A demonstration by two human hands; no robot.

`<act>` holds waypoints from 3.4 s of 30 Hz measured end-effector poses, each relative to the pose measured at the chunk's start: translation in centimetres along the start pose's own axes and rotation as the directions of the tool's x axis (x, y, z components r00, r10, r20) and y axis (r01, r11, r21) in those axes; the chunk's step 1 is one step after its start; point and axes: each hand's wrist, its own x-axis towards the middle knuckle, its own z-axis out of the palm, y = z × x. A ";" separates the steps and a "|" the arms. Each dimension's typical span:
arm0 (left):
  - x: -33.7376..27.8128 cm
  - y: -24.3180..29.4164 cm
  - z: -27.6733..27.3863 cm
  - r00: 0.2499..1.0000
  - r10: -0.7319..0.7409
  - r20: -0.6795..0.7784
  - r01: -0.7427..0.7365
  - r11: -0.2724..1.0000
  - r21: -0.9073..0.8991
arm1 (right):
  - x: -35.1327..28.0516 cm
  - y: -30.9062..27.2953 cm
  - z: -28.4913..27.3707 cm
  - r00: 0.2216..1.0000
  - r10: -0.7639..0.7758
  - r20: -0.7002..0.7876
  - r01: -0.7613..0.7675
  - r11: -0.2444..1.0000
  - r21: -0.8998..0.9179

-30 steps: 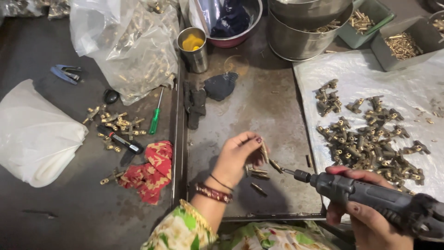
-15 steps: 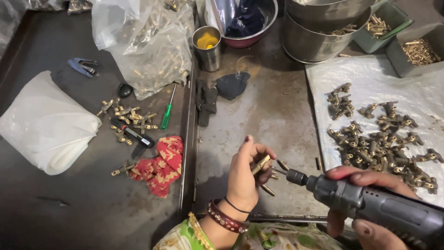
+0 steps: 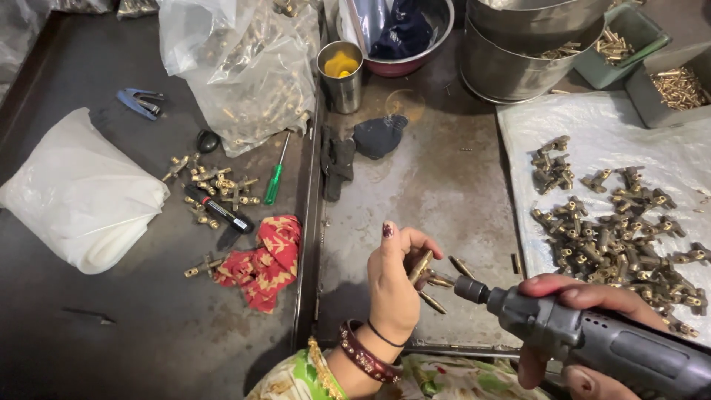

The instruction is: The person picks small brass fittings one at a time from a pile, holds each against a spinning rotary tool to grind or deburr it, and occasionally wipes the parts with a red cloth. Processed pieces are set back on the work surface.

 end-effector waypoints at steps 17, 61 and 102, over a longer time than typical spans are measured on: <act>0.7 0.3 -0.3 0.993 -0.113 0.028 0.115 0.991 -0.065 | 0.8 -0.3 -0.4 0.991 0.003 0.133 0.004 0.999 -0.053; 4.6 -7.9 -5.5 0.959 0.233 0.161 -0.235 0.341 0.910 | -1.1 0.2 -1.5 0.958 -0.062 -0.279 0.021 0.988 -0.150; 0.5 0.8 1.1 0.908 -0.352 0.228 0.417 0.705 -0.574 | 0.8 -2.2 0.0 0.993 -0.049 0.107 0.074 0.966 -0.248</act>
